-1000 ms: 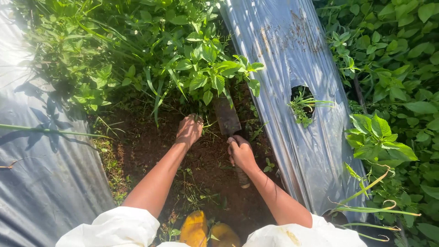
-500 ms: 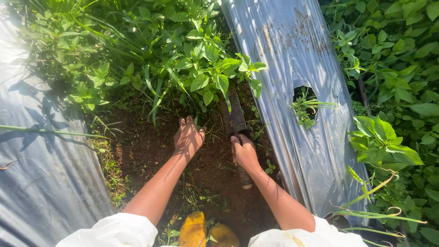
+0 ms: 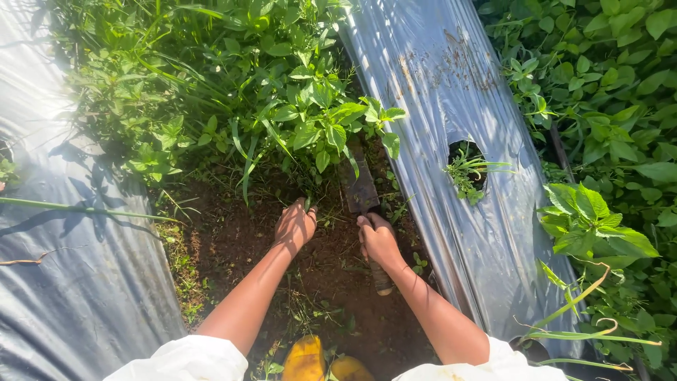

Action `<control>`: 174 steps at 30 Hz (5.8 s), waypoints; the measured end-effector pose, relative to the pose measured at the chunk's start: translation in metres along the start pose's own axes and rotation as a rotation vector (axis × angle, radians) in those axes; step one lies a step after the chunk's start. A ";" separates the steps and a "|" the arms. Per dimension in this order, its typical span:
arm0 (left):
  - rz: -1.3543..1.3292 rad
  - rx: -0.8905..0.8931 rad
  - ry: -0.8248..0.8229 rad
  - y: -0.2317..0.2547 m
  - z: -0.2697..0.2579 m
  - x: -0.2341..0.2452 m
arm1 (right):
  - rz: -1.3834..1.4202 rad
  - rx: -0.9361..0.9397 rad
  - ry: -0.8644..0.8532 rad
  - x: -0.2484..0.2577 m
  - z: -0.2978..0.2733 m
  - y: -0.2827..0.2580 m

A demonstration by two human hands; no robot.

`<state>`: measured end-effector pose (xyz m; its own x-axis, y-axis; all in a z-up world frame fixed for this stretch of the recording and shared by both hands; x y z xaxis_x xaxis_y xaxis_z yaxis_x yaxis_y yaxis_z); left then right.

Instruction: The person uses a small hand hoe to remove weeds from a narrow strip of soil between two plastic-covered raised beds. They repeatedly loosen the soil and pull out weeds by hand, clearing the area progressively.

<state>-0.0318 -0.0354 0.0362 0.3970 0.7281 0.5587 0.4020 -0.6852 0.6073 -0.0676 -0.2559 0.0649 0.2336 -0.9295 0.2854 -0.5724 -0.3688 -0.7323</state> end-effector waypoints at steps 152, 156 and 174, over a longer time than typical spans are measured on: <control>-0.107 -0.117 -0.005 -0.129 0.131 -0.103 | -0.338 -0.196 0.007 -0.021 -0.002 -0.052; 0.150 -0.281 -0.017 -0.130 0.145 -0.125 | -0.220 -0.067 0.088 -0.014 -0.001 -0.050; 0.600 -0.690 0.254 -0.053 0.024 -0.038 | -0.302 -0.110 0.083 -0.019 0.026 -0.018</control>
<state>-0.0483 -0.0267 -0.0311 0.1551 0.2951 0.9428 -0.4191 -0.8445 0.3333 -0.0414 -0.2315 0.0566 0.3432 -0.7740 0.5322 -0.5696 -0.6220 -0.5373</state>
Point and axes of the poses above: each hand's wrist, its own z-axis towards the middle knuckle, its own x-axis out of the back of the hand, y = z × x, the point moved 7 cm from there along z, towards the middle knuckle, and after that the axes turned 5 degrees about -x, right-handed, at the moved point
